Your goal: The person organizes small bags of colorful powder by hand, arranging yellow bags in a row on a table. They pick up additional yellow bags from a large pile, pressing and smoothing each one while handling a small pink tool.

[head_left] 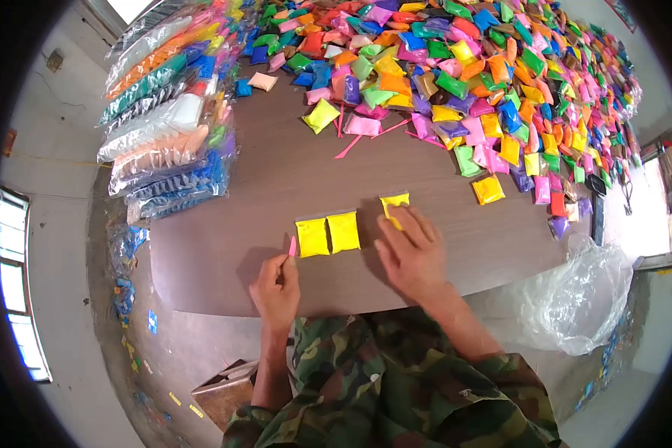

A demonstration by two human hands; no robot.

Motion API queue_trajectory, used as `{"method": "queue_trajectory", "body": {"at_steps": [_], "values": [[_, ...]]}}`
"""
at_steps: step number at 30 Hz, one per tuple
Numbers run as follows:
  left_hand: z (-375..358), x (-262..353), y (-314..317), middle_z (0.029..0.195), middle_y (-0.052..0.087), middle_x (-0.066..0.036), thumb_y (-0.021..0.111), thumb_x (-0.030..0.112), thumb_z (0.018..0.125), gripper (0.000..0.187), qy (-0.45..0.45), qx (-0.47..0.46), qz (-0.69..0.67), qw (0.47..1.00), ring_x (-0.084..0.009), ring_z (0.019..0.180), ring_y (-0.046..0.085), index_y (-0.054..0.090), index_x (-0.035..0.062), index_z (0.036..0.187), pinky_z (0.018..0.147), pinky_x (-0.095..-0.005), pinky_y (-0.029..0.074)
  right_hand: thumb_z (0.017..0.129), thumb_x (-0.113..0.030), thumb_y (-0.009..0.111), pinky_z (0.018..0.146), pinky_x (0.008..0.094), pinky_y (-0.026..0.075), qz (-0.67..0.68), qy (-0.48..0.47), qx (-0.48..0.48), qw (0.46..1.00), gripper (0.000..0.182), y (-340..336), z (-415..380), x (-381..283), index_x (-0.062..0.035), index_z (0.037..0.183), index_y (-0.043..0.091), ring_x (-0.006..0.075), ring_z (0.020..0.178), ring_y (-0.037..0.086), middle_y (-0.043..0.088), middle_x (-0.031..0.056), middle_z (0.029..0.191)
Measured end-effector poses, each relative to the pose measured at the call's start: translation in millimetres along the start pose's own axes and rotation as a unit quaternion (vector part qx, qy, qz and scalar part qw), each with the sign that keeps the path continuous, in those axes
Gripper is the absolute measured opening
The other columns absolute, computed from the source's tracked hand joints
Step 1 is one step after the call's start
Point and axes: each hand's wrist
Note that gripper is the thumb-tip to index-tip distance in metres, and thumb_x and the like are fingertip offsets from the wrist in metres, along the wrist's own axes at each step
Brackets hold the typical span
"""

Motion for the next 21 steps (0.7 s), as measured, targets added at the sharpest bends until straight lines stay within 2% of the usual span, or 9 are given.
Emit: {"method": "queue_trajectory", "body": {"at_steps": [2, 8, 11, 14, 17, 20, 21], "values": [[0, 1, 1, 0.066, 0.059, -0.001, 0.075, 0.009, 0.098, 0.009, -0.001, 0.003, 0.002, 1.0, -0.0056, 0.06, 0.048, 0.073, 0.0002, 0.098, 0.055, -0.0268, 0.042, 0.089, -0.021, 0.077, 0.101, 0.0491, 0.049, -0.021, 0.024, -0.02, 0.999, 0.044, -3, -9, 15, -0.005, 0.13, 0.068, 0.0338, 0.127, 0.061, 0.061, 0.0114, 0.14], [1, 1, 0, 0.068, 0.061, -0.002, 0.075, 0.01, 0.098, 0.009, 0.003, -0.007, 0.008, 1.0, -0.0055, 0.061, 0.049, 0.074, 0.0004, 0.098, 0.055, -0.027, 0.043, 0.091, -0.019, 0.075, 0.101, 0.0473, 0.05, -0.029, 0.01, -0.032, 0.999, 0.043, -6, -11, 6, -0.005, 0.131, 0.067, 0.0314, 0.126, 0.062, 0.061, 0.01, 0.14], [1, 2, -2, 0.071, 0.068, -0.009, 0.075, 0.01, 0.097, 0.008, -0.005, -0.015, 0.017, 1.0, -0.0119, 0.059, 0.059, 0.074, 0.0022, 0.099, 0.058, -0.0303, 0.049, 0.091, -0.019, 0.075, 0.101, 0.0463, 0.05, -0.025, 0.004, -0.043, 0.999, 0.043, -4, -16, -1, -0.0052, 0.131, 0.067, 0.03, 0.127, 0.062, 0.062, 0.0088, 0.14], [1, 5, 0, 0.065, 0.058, -0.002, 0.075, 0.009, 0.097, 0.009, 0.0, -0.003, -0.007, 1.0, -0.006, 0.058, 0.046, 0.072, 0.0005, 0.095, 0.053, -0.0272, 0.041, 0.09, -0.019, 0.075, 0.102, 0.0458, 0.049, -0.005, 0.026, -0.044, 0.999, 0.043, -7, -15, 3, -0.0052, 0.13, 0.067, 0.029, 0.127, 0.062, 0.062, 0.008, 0.14], [0, 1, 3, 0.064, 0.057, -0.002, 0.075, 0.009, 0.097, 0.01, 0.028, 0.018, -0.007, 0.999, -0.0064, 0.057, 0.046, 0.072, 0.0003, 0.094, 0.052, -0.0274, 0.041, 0.09, -0.02, 0.076, 0.105, 0.046, 0.049, -0.024, -0.001, -0.051, 0.998, 0.046, -9, -14, 3, -0.0047, 0.132, 0.066, 0.0293, 0.129, 0.061, 0.061, 0.0093, 0.142], [0, -2, -2, 0.069, 0.066, -0.011, 0.075, 0.012, 0.096, 0.01, 0.013, -0.009, 0.022, 1.0, -0.0147, 0.056, 0.059, 0.072, 0.002, 0.097, 0.055, -0.0314, 0.048, 0.089, -0.022, 0.077, 0.108, 0.0466, 0.047, -0.039, -0.003, -0.056, 0.998, 0.051, -13, -20, -4, -0.004, 0.136, 0.065, 0.0304, 0.131, 0.06, 0.061, 0.0114, 0.144], [0, -3, -3, 0.069, 0.066, -0.011, 0.075, 0.012, 0.096, 0.01, 0.014, -0.009, 0.018, 1.0, -0.0153, 0.056, 0.06, 0.073, 0.0022, 0.097, 0.055, -0.0315, 0.048, 0.089, -0.022, 0.077, 0.109, 0.0469, 0.047, -0.035, -0.003, -0.053, 0.998, 0.053, -12, -22, -5, -0.0038, 0.136, 0.064, 0.0307, 0.132, 0.059, 0.06, 0.0119, 0.144]]}}
Point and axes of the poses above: each hand's wrist, its own z-axis towards the middle knuckle, its own y-axis out of the palm, x = y × z
